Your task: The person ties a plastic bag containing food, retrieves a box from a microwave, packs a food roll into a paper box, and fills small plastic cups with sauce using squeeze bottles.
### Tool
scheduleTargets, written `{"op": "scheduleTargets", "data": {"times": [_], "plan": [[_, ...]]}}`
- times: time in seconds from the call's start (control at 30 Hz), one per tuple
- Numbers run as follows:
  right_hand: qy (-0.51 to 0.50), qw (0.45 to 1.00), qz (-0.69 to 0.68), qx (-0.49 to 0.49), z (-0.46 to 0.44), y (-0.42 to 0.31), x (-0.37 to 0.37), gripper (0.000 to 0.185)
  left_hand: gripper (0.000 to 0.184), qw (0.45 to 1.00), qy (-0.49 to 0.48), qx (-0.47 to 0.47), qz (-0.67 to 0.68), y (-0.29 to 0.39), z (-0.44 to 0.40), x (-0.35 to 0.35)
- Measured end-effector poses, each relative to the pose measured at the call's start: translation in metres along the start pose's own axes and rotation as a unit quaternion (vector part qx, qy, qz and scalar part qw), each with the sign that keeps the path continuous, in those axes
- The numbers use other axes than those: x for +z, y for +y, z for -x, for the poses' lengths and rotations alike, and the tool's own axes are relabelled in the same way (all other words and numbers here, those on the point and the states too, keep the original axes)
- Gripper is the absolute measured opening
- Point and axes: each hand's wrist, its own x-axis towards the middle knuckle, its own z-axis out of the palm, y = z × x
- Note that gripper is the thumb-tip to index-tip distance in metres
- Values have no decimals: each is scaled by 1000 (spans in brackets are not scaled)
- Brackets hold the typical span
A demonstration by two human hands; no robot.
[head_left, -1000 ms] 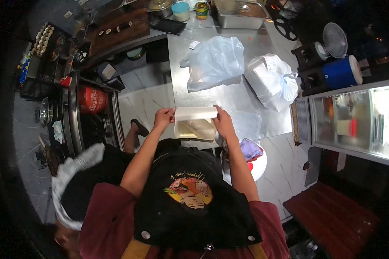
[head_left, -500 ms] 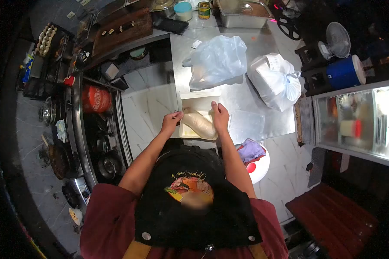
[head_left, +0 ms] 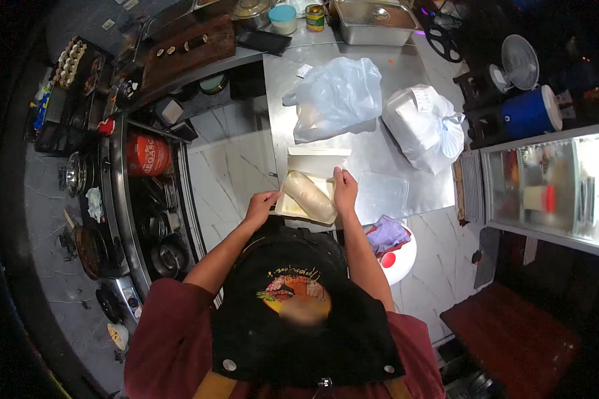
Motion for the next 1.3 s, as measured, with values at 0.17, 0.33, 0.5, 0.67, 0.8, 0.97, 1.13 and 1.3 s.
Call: {"op": "scheduleTargets", "data": {"times": [0.17, 0.33, 0.5, 0.67, 0.8, 0.97, 1.13, 1.3], "plan": [[3, 1000, -20, -8, 0, 14, 4, 43, 35, 999, 5, 36, -18, 10, 6, 9], [-2, 999, -46, 6, -3, 19, 5, 43, 31, 977, 55, 111, -173, 19, 6, 12], [-62, 995, -67, 40, 1, 13, -9, 39, 33, 965, 39, 96, -240, 33, 17, 11], [-53, 986, -148, 50, 29, 31, -34, 45, 33, 986, -11, 23, -164, 28, 30, 6], [-27, 992, -118, 30, 55, 29, -32, 46, 22, 978, -53, -50, -196, 45, 23, 2], [-35, 998, -54, -20, 66, 21, -13, 48, 44, 932, 80, 268, -229, 47, -6, 16], [-32, 977, 114, -180, 64, 30, -15, 67, 43, 948, 65, 218, -223, 74, -21, 16], [-14, 959, 179, -219, 66, 17, -4, 78, 35, 907, 96, 230, -341, 79, -23, 16]]}}
